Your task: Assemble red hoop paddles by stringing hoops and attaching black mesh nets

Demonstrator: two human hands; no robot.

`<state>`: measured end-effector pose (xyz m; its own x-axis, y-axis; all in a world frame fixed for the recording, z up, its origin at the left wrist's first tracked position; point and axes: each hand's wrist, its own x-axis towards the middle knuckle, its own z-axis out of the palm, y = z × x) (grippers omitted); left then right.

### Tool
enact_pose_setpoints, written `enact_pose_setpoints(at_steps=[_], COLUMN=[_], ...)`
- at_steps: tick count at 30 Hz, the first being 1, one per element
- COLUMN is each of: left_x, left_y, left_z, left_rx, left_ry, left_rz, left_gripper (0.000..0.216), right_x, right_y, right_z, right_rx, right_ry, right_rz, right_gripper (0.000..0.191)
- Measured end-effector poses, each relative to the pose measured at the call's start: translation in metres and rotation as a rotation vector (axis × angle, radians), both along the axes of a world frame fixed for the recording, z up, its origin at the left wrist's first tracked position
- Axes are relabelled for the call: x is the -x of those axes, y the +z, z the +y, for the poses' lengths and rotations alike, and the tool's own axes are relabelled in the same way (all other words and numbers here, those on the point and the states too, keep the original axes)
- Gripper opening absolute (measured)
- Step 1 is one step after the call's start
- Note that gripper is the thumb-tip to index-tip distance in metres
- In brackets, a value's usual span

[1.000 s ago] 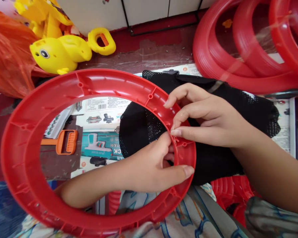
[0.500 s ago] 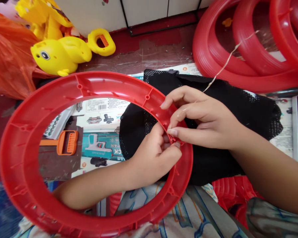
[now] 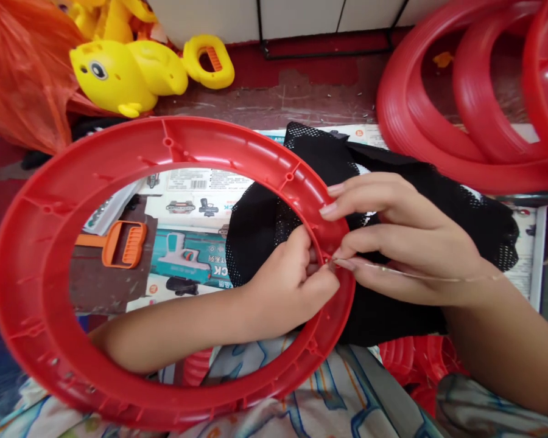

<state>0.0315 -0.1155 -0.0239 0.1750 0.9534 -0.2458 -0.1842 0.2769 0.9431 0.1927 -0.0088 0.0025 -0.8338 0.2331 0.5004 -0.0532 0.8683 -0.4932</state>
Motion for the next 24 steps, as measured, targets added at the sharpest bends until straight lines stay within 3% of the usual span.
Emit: enact_pose_setpoints(at_steps=[7, 16, 24], left_x=[0.0019, 0.0039, 0.0076], left_y=[-0.0019, -0.0027, 0.0018], left_z=[0.0045, 0.0059, 0.0018], left_rx=[-0.071, -0.049, 0.011], left_ry=[0.004, -0.023, -0.124], left_rz=[0.100, 0.178, 0.218], left_gripper=[0.028, 0.030, 0.024], right_x=[0.0001, 0.0016, 0.0080], right_y=[0.0038, 0.0003, -0.0002], right_z=[-0.0039, -0.0024, 0.0009], right_rx=[-0.101, -0.226, 0.009], right_ry=[0.020, -0.039, -0.107], right_rz=[-0.050, -0.046, -0.036], right_gripper=[0.018, 0.021, 0.014])
